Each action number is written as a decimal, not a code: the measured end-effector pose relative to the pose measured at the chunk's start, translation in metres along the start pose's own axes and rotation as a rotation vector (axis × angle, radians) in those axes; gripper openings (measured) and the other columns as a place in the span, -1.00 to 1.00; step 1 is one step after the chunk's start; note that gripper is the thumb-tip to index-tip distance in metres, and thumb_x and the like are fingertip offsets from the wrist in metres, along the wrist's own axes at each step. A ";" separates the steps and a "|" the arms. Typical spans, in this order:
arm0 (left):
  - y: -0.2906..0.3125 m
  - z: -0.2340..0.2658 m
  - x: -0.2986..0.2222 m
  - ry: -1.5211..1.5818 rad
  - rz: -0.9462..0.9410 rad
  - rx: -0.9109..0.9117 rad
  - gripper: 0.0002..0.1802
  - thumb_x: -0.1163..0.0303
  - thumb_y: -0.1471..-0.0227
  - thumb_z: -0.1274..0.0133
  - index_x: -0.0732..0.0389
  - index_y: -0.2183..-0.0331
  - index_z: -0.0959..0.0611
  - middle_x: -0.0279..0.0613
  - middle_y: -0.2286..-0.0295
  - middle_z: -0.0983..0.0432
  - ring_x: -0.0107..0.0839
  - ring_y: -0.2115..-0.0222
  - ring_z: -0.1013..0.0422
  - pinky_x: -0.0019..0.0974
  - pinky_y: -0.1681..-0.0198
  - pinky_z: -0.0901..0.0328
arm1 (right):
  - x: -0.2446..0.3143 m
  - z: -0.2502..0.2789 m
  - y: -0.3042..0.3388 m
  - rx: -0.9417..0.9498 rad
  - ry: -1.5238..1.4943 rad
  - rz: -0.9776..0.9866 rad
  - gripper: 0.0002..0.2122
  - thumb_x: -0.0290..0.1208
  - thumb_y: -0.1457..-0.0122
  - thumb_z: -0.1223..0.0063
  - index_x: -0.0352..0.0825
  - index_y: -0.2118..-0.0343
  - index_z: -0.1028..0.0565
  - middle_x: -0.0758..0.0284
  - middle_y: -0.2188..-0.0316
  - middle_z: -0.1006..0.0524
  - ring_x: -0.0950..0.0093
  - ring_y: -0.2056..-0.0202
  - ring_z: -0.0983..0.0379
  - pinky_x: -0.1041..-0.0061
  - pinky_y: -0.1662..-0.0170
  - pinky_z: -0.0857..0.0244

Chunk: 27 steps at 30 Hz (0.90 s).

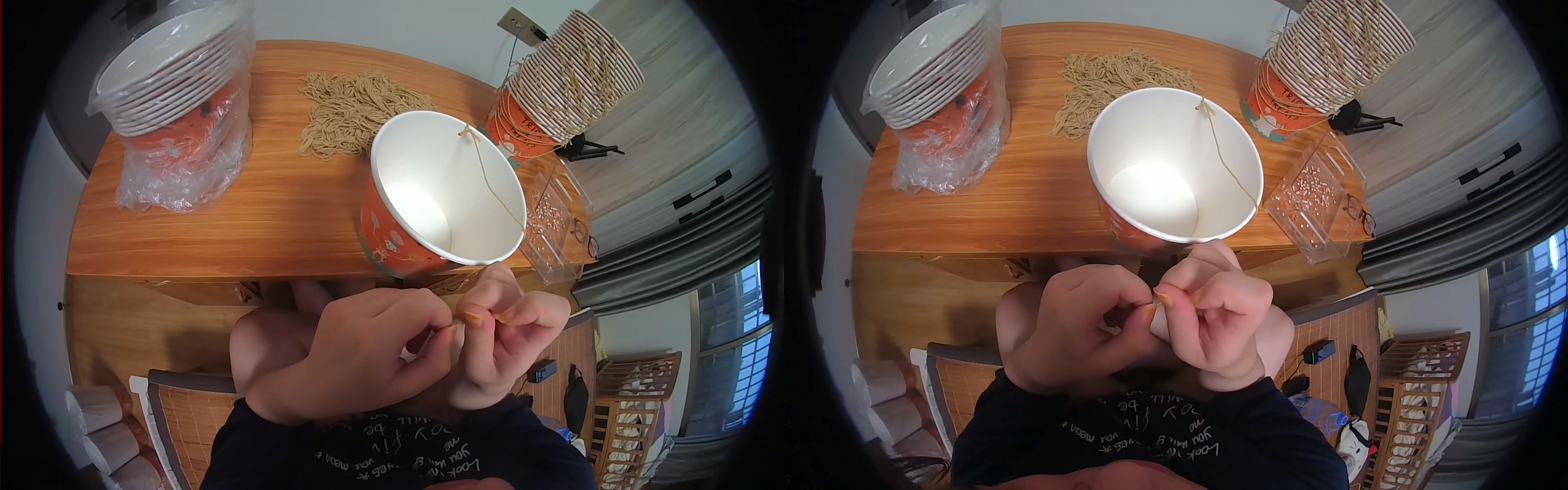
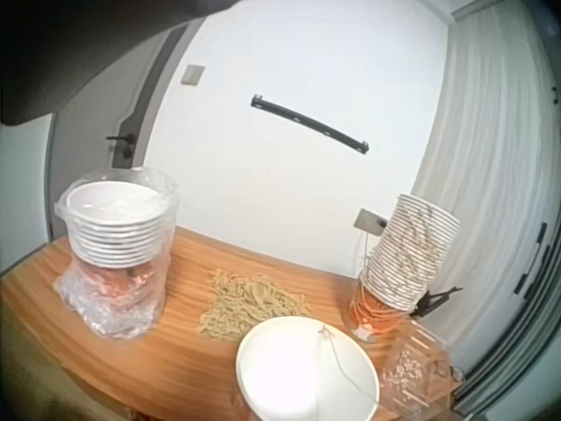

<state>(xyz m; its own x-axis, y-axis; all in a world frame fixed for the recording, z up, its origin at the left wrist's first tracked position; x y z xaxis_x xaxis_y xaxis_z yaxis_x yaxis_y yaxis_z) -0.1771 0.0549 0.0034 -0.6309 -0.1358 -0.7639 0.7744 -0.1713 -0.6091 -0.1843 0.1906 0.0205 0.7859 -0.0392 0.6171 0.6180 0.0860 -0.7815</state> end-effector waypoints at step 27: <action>-0.001 0.006 0.007 -0.094 0.102 -0.125 -0.87 0.48 0.13 -0.18 0.14 0.51 -0.52 -0.33 0.68 -0.39 -0.41 0.69 -0.38 -0.37 0.62 -0.26 | 0.000 0.019 0.013 -0.056 0.088 -0.063 -0.68 -0.61 -0.12 -0.11 -0.40 0.14 -0.21 0.40 0.54 -0.38 0.69 0.54 -0.25 0.71 0.41 -0.14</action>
<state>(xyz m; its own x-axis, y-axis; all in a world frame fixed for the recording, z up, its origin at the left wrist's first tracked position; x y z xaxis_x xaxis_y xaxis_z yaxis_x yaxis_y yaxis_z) -0.1821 0.0481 0.0000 -0.5461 -0.2379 -0.8032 0.8307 -0.0301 -0.5559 -0.1772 0.2105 0.0123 0.7426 -0.1304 0.6570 0.6649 0.0248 -0.7466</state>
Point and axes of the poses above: each hand's wrist, its own y-axis away from the middle knuckle, its own z-axis out of the back of the hand, x = y × z, the point moved 6 cm from there along -y, towards the middle knuckle
